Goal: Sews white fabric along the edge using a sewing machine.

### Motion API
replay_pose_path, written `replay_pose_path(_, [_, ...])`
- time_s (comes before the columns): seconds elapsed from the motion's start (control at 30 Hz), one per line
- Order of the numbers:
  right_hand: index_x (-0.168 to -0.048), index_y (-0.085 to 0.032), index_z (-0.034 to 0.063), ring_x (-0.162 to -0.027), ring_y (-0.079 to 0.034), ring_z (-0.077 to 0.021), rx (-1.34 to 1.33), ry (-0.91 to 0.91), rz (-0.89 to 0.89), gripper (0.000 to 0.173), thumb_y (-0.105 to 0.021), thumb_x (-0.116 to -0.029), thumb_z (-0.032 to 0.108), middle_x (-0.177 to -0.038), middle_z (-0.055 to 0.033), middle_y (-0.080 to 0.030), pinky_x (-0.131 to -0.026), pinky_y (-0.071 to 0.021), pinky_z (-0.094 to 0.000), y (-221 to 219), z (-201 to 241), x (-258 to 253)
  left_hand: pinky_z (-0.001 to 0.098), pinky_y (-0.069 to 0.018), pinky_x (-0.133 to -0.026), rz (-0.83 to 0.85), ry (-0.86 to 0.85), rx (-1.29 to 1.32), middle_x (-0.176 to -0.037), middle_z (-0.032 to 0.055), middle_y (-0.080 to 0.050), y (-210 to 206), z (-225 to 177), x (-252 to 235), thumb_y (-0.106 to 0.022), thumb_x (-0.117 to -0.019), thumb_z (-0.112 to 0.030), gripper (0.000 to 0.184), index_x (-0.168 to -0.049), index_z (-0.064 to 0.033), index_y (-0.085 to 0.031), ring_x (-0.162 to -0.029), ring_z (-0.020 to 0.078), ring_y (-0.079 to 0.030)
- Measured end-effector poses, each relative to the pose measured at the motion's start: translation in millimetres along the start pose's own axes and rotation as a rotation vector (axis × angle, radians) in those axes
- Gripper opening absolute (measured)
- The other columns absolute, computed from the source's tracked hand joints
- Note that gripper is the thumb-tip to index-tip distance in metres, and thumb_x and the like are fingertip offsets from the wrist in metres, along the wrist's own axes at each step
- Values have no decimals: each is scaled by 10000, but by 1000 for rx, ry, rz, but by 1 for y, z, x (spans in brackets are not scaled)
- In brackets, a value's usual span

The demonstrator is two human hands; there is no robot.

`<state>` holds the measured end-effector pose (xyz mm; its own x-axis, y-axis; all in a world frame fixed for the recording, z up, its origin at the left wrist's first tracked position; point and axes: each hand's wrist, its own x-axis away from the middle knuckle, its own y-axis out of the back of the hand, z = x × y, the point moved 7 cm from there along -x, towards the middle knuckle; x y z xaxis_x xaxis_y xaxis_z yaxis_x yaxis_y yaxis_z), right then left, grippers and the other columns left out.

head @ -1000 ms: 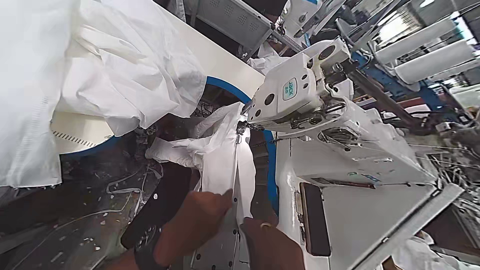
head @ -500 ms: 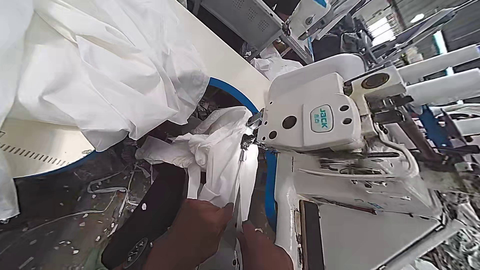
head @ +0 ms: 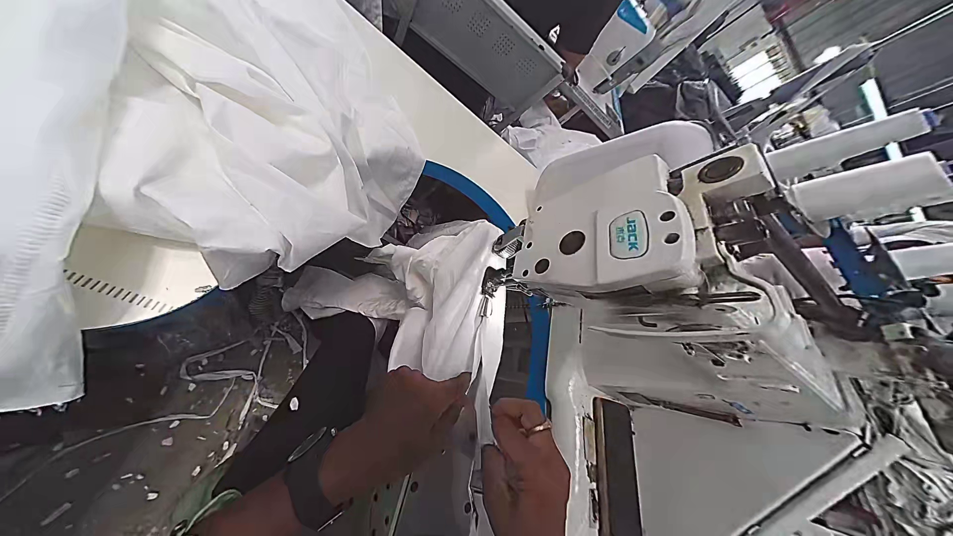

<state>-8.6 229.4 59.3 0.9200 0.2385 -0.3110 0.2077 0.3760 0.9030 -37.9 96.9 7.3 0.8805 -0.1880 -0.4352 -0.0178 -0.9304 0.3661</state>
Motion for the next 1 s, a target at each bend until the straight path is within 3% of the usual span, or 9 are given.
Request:
replay_pose_path(0.13, [-767, -723, -30, -885, -661, -186, -28, -21, -24, 169, -561, -756, 18, -930, -173, -671, -762, -536, -254, -8, -9, 2, 334, -350, -396, -21, -3, -49, -469, 38, -459, 4, -1, -3, -515, -955, -151, 280, -982, -21, -762, -382, 190, -467])
replay_pose_path(0.2, [-747, -700, -9, -908, -638, -131, -60, -18, -15, 155, -557, -794, 27, -945, -157, -655, -797, -517, -190, -2, -4, 0, 344, -362, -395, -32, 0, -63, -485, 45, -488, 5, -2, 1, -529, -930, -128, 249, -945, -32, -758, -399, 197, -502])
replay_pose_path(0.33, [-712, -686, 12, -877, -645, -125, -77, -28, -19, 154, -556, -790, 34, -915, -139, -668, -750, -514, -192, -4, -4, 1, 328, -454, -455, -167, -50, -192, -639, 39, -588, 5, -13, 0, -565, -838, -124, 216, -822, -84, -777, -550, 199, -590])
replay_pose_path(0.4, [-731, -693, 6, -869, -646, -110, -78, -36, 6, 157, -562, -815, 31, -933, -144, -677, -746, -513, -177, 2, 0, 0, 317, -477, -533, -200, -65, -256, -716, 35, -639, 3, -16, 5, -567, -841, -125, 203, -782, -104, -760, -639, 203, -609])
replay_pose_path(0.63, [-819, -720, 23, -836, -672, -122, -22, 1, -74, 184, -560, -848, 111, -881, -109, -701, -735, -530, -202, 4, 4, -8, 353, -454, -657, -298, -85, -309, -685, 31, -597, -2, -14, -12, -539, -909, -175, 231, -757, -108, -699, -665, 215, -591])
replay_pose_path(0.77, [-868, -744, -9, -727, -697, -212, 65, -104, -79, 191, -587, -802, 78, -821, -129, -716, -646, -555, -350, 9, -6, -11, 381, -523, -584, -304, 44, -169, -697, 99, -634, -6, 2, -33, -519, -897, -97, 181, -860, -13, -675, -652, 260, -661])
replay_pose_path(0.87, [-907, -758, -30, -739, -707, -279, 60, -218, 28, 183, -633, -800, 50, -847, -159, -726, -657, -559, -458, 14, -26, 0, 490, -523, -602, -134, 192, -17, -716, 166, -647, 3, 30, -34, -635, -973, -319, 369, -916, 44, -672, -666, 328, -671])
replay_pose_path(0.93, [-912, -762, -34, -782, -705, -220, -39, -247, 76, 157, -644, -841, 42, -863, -149, -728, -716, -568, -391, 19, -42, 9, 439, -536, -630, -157, 140, -6, -773, 156, -660, 16, 45, -23, -669, -956, -315, 350, -886, 26, -706, -697, 280, -664])
replay_pose_path(1.0, [-922, -757, -51, -839, -694, -112, -144, -217, 71, 150, -639, -891, 37, -897, -141, -733, -796, -558, -232, 29, -42, 14, 308, -525, -662, -209, 102, -10, -800, 104, -672, 30, 52, -7, -644, -969, -296, 303, -914, -17, -748, -719, 176, -641])
